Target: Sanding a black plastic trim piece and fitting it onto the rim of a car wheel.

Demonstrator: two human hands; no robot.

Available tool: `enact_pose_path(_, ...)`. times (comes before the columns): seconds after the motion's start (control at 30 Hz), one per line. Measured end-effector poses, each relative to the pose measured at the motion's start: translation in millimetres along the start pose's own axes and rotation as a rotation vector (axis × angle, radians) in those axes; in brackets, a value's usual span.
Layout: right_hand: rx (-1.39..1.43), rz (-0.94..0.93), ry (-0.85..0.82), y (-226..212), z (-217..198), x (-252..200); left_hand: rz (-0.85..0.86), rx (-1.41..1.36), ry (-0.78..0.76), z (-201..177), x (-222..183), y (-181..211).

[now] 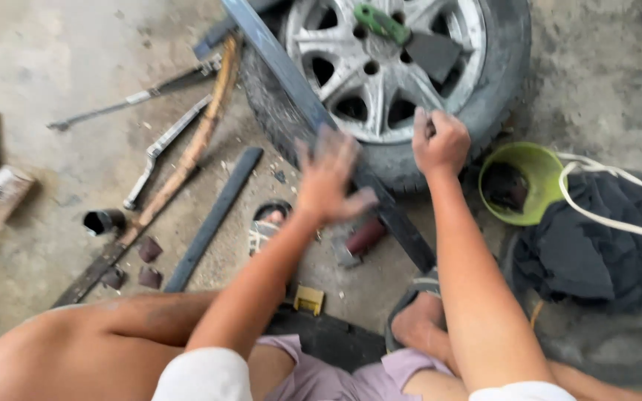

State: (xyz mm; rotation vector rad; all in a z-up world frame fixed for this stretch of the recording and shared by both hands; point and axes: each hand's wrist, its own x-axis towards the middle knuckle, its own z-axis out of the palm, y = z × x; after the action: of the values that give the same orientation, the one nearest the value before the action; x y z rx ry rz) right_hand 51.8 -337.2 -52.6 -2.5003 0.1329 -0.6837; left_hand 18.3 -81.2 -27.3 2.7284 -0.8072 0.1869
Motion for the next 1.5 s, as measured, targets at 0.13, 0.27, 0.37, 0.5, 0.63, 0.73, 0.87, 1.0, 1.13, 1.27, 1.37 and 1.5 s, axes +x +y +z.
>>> enact_pose_path(0.13, -0.074, -0.022, 0.088, 8.4, 3.4, 2.2, 0.183, -0.061, -0.065, -4.8, -9.0, 8.0)
enact_pose_path(0.27, -0.06, -0.038, 0.048, 14.7, 10.6, -5.3, -0.022, 0.041, -0.008, -14.8, 7.6, -26.9)
enact_pose_path(0.37, -0.056, -0.041, 0.064, 10.8, 10.7, -9.7, 0.082, 0.031, -0.106, -8.3, -24.5, 22.0)
enact_pose_path(0.5, 0.025, 0.033, 0.079, 4.2, 4.9, -7.0, 0.308, 0.044, -0.048, 24.3, -44.3, 45.4)
enact_pose_path(0.63, 0.039, 0.039, 0.027, 8.2, 3.3, -8.9, 0.151, 0.0, 0.059, 1.9, -0.7, -4.4)
enact_pose_path(0.73, 0.028, 0.009, 0.03, 4.2, 1.7, -8.0, -0.148, 0.028, -0.013, -12.3, 6.2, -11.1)
enact_pose_path(0.87, 0.036, 0.033, 0.053, 0.2, -0.7, -5.5, 0.035, 0.046, -0.074, -7.0, -16.3, 26.5)
enact_pose_path(1.0, 0.061, 0.031, 0.053, 3.7, 0.1, -7.2, 0.011, 0.121, 0.113, -2.5, 3.3, -22.3)
enact_pose_path(1.13, -0.018, -0.012, 0.053, 10.6, 7.1, -19.8, -0.146, 0.085, -0.078, -27.7, -9.9, 5.0)
enact_pose_path(1.27, 0.01, 0.019, 0.094, 7.1, 1.0, 1.1, 0.227, 0.087, -0.095, -3.3, -3.1, 27.5)
enact_pose_path(1.37, 0.06, 0.043, 0.061, 7.4, 2.8, -9.4, 0.065, 0.1, -0.027, -13.2, 0.4, -16.1)
enact_pose_path(1.5, 0.1, 0.047, 0.041, 3.1, 2.1, 0.9, -0.037, 0.188, 0.034, -24.9, 7.9, -7.3)
